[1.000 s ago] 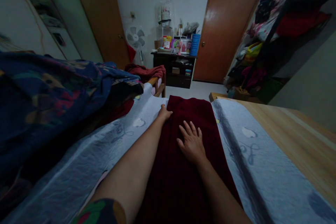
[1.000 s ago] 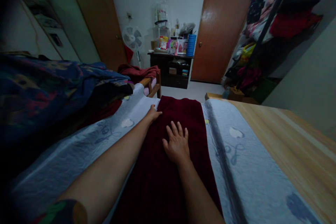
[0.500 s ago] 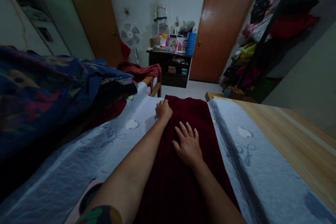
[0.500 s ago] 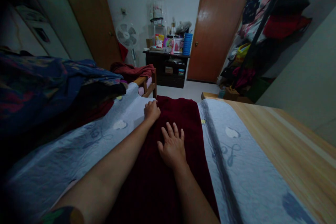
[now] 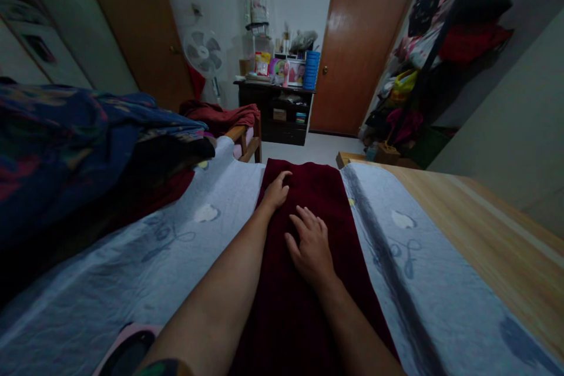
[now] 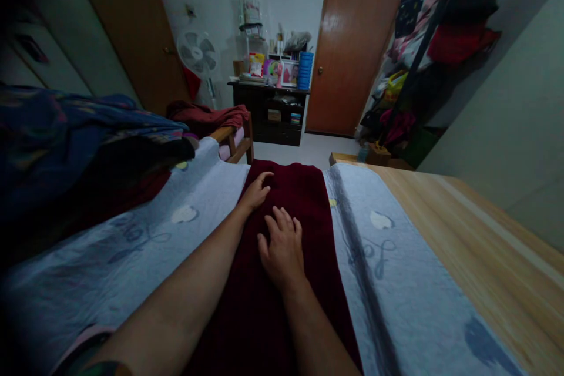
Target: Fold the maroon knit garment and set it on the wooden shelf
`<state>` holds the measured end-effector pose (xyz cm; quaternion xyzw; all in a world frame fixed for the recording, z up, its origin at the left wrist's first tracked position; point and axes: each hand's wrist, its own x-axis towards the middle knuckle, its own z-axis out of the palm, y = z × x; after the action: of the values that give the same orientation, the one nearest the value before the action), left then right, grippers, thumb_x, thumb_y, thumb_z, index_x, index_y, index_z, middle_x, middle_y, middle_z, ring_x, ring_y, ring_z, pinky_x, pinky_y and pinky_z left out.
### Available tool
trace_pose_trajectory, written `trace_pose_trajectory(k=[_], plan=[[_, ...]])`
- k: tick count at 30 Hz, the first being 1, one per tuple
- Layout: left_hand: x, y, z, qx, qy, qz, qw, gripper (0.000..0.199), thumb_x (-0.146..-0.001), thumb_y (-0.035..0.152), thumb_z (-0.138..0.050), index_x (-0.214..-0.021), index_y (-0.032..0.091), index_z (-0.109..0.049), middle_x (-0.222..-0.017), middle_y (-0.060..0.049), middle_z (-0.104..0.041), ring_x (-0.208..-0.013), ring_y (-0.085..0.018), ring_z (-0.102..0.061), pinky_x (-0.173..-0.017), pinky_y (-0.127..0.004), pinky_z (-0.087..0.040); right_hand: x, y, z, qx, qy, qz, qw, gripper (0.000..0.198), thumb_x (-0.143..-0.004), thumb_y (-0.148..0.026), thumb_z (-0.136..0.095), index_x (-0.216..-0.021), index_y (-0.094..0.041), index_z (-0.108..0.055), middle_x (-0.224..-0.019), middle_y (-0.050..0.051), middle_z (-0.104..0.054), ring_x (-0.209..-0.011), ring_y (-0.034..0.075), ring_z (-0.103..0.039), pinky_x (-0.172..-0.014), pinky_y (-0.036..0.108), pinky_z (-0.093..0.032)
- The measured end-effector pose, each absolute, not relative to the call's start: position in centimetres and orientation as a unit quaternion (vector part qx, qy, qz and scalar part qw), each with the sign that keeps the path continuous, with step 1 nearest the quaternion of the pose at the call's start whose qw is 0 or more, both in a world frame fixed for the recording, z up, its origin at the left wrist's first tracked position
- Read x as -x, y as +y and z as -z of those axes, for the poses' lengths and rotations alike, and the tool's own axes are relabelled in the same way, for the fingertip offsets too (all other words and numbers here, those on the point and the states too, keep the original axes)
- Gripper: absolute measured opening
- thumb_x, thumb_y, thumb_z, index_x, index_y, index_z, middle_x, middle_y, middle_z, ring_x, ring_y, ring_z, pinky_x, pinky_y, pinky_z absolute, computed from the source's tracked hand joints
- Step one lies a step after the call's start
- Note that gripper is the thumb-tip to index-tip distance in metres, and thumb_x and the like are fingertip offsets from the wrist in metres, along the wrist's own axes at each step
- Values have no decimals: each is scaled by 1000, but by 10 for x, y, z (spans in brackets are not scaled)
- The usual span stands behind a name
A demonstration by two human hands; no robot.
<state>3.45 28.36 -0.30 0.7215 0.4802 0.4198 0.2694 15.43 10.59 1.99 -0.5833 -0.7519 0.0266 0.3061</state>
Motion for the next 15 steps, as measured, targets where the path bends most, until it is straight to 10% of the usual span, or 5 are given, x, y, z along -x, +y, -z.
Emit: trace_pose_trajectory(k=[5, 15], plan=[[-30, 284, 1, -727, 464, -403, 305, 31, -74, 8, -49, -90, 19, -73, -101, -4, -68, -101, -19, -62, -102, -34, -43, -171, 114, -20, 655, -641, -18, 399, 36, -90, -20, -37, -116, -13, -60, -125, 13, -60, -116, 24, -52, -101, 42, -38], [-25, 286, -9, -660, 478, -428, 391, 42, -76, 23, -59, -117, 14, -66, -123, -9, -65, -115, -23, -58, -105, -37, -40, -194, 117, -31, 687, -601, -183, 365, 36, -87, -31, -49, -116, -14, -62, -111, 13, -67, -103, 24, -62, -92, 35, -45]])
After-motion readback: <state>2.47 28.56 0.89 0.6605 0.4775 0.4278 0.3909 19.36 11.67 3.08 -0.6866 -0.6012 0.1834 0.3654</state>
